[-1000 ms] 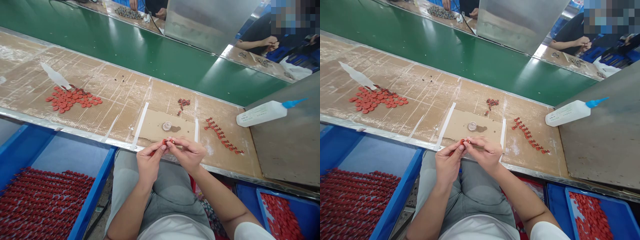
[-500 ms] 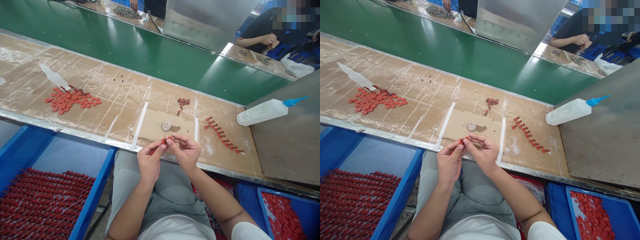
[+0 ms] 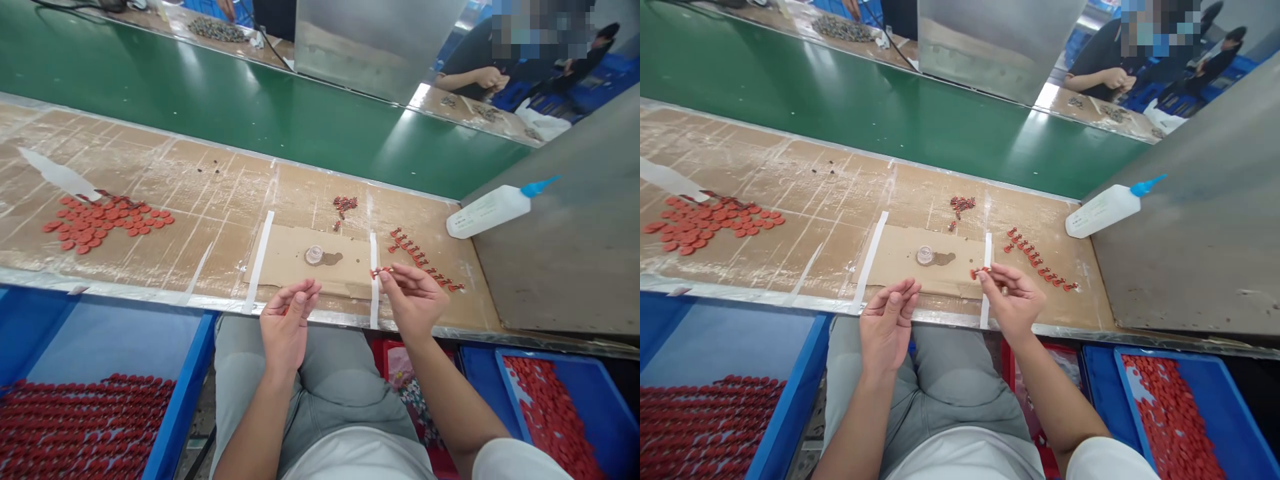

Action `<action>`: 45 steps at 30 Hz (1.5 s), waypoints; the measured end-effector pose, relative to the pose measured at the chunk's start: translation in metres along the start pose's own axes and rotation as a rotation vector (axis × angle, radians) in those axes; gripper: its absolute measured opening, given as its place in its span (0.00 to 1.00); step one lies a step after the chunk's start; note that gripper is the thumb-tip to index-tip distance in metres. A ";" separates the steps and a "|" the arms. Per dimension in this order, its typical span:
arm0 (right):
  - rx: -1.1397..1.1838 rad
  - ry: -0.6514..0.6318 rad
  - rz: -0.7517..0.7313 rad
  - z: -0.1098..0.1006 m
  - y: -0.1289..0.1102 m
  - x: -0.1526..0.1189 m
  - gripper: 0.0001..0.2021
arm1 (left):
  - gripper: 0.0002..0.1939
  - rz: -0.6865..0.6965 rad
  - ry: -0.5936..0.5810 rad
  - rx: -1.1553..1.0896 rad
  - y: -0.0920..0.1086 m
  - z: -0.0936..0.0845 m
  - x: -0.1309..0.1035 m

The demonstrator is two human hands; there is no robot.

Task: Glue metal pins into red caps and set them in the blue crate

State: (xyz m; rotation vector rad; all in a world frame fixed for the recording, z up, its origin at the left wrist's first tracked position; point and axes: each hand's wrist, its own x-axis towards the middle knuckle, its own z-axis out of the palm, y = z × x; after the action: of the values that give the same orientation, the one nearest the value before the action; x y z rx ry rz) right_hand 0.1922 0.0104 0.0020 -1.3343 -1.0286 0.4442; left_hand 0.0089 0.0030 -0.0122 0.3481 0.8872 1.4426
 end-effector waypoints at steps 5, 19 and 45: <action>-0.508 0.108 -0.111 -0.067 0.042 0.022 0.17 | 0.08 -0.008 0.004 0.016 -0.005 -0.001 0.004; -1.012 0.022 -0.325 -0.081 0.080 0.045 0.16 | 0.11 -0.121 0.009 -0.045 -0.007 0.007 0.006; -0.442 -0.648 -0.552 0.025 -0.007 -0.046 0.14 | 0.22 -0.426 -0.272 -0.295 0.008 0.011 -0.001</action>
State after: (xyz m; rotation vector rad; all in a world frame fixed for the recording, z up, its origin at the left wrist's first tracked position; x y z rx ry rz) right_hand 0.1462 -0.0130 -0.0106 -1.2287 -2.0606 0.2292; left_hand 0.0114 0.0065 0.0006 0.1172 0.4809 1.0778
